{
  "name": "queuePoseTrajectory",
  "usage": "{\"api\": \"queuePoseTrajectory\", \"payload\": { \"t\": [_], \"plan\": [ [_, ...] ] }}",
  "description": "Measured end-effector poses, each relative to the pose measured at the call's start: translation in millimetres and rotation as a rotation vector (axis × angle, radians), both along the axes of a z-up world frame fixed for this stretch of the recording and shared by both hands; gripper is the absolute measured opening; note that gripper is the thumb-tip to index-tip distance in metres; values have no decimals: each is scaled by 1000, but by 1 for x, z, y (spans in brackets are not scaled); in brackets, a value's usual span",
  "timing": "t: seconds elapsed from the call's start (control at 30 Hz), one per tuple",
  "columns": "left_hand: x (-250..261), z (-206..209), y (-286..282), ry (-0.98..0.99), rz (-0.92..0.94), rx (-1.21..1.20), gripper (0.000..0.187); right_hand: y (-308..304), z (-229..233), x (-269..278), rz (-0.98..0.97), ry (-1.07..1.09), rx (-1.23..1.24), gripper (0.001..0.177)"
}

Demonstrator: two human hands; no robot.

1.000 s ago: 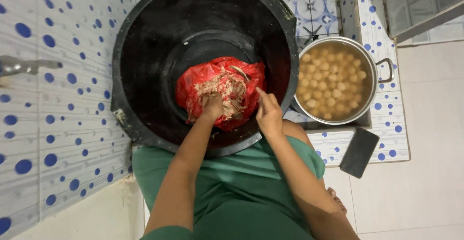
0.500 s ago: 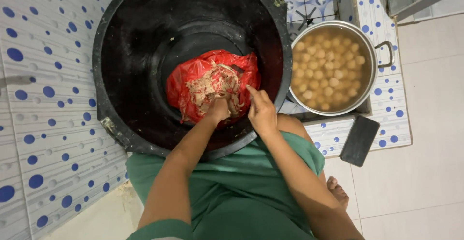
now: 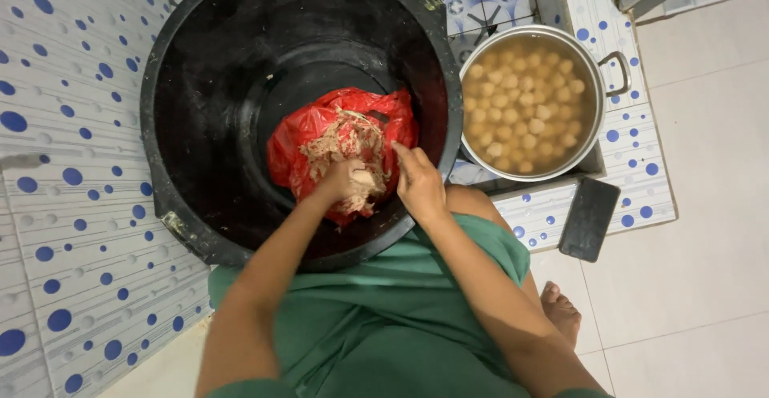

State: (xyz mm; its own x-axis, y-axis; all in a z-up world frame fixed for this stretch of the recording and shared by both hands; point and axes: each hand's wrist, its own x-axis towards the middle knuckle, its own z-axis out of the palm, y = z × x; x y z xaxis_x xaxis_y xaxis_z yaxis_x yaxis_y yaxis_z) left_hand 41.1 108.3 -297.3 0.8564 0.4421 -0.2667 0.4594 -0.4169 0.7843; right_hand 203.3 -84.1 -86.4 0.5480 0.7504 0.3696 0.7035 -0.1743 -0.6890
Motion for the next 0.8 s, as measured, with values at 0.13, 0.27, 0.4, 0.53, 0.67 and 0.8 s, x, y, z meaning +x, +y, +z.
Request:
{"api": "queuePoseTrajectory", "payload": {
  "t": [0.13,0.27,0.4,0.53,0.67,0.8],
  "plan": [
    [-16,79,3,-145,51,-218,69,1,6,-2,-7,3,9,42],
    [-9,196,-11,-271,128,-299,62,0,5,-3,-15,-11,5,40],
    [-26,132,16,-104,179,-448,48,0,0,-2,-15,-21,0,40],
    [-39,-22,53,48,205,-383,49,1,6,-3,-20,2,-10,39],
    [-19,62,39,253,93,-122,55,0,4,-3,-14,-8,-20,39],
    [18,97,20,722,-102,311,93,1,2,-2,3,-19,-14,40]
  ]
}}
